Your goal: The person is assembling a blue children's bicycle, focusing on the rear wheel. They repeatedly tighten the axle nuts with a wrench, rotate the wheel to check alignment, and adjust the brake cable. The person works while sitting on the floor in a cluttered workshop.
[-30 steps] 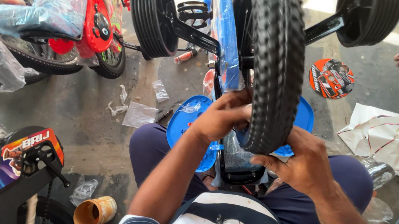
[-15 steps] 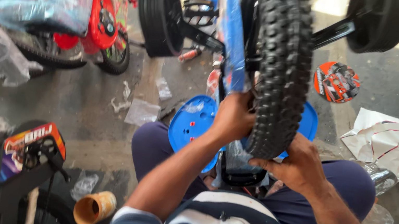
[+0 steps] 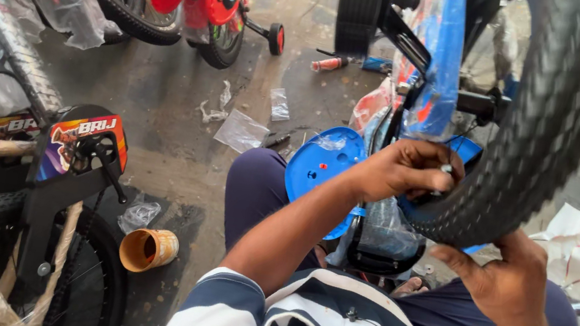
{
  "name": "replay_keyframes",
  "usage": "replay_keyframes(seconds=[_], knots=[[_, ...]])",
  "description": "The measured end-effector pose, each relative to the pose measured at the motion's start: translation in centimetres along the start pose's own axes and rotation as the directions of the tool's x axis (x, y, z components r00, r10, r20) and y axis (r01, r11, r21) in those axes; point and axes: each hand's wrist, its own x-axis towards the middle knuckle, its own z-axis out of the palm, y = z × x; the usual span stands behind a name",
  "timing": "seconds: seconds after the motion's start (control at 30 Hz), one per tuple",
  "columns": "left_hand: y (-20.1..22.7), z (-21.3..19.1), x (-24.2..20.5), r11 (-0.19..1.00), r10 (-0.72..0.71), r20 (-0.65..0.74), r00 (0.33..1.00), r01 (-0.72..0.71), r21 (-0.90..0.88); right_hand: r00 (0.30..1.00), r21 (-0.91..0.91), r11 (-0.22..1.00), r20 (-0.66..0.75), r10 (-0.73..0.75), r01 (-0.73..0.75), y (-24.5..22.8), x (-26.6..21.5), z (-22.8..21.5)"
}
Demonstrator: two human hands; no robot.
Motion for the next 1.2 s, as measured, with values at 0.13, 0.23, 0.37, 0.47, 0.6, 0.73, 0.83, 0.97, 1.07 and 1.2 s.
replay_keyframes(seconds=[0.13,0.23,0.37,0.47,0.6,0.73,0.83,0.97,1.07,1.2], knots=[[0.4,1.5,-1.8,0.887,0.157,-0.204,0.966,-0.048,0.459,0.977,0.505,0.855,0.213,0.01,-0.119,4.1,1.8,-0.3],[0.9,2.6,-2.6,0.775,0.103,-0.359,0.927,0.151,0.614,0.972,0.123,0.967,0.043,-0.229,0.222,6.3,3.5,-0.5],[2.0,3.1,-2.9,0.95,0.191,-0.453,0.871,-0.047,0.31,0.967,-0.062,0.973,-0.115,-0.226,0.22,7.4,4.9,0.9],[2.6,3.3,-3.2,0.979,0.063,-0.514,0.856,-0.154,-0.136,0.979,0.342,0.931,-0.107,0.172,-0.126,9.4,6.3,2.1],[3.6,4.7,-2.6,0.968,0.204,-0.52,0.83,-0.251,-0.021,0.984,0.626,0.766,0.169,0.048,-0.145,13.5,7.4,2.7],[6.8,6.5,-0.8,0.83,0.469,-0.442,0.765,-0.211,0.516,0.957,0.588,0.795,0.289,-0.032,-0.151,14.7,8.5,2.4],[8.0,7.7,1.2,0.722,0.56,-0.346,0.753,-0.238,0.65,0.953,0.407,0.905,0.304,-0.007,-0.123,14.1,9.5,1.9],[7.8,7.3,2.6,0.814,0.486,-0.341,0.804,-0.274,0.513,0.987,0.317,0.948,0.146,-0.062,0.013,13.2,10.0,2.6],[6.7,6.3,2.1,0.738,0.536,-0.354,0.766,-0.223,0.637,0.996,0.235,0.972,0.093,-0.012,-0.01,13.1,10.0,3.0],[4.6,5.3,-0.1,0.671,0.565,-0.316,0.762,-0.202,0.713,0.996,0.25,0.968,0.073,-0.056,0.036,13.3,10.2,3.2]])
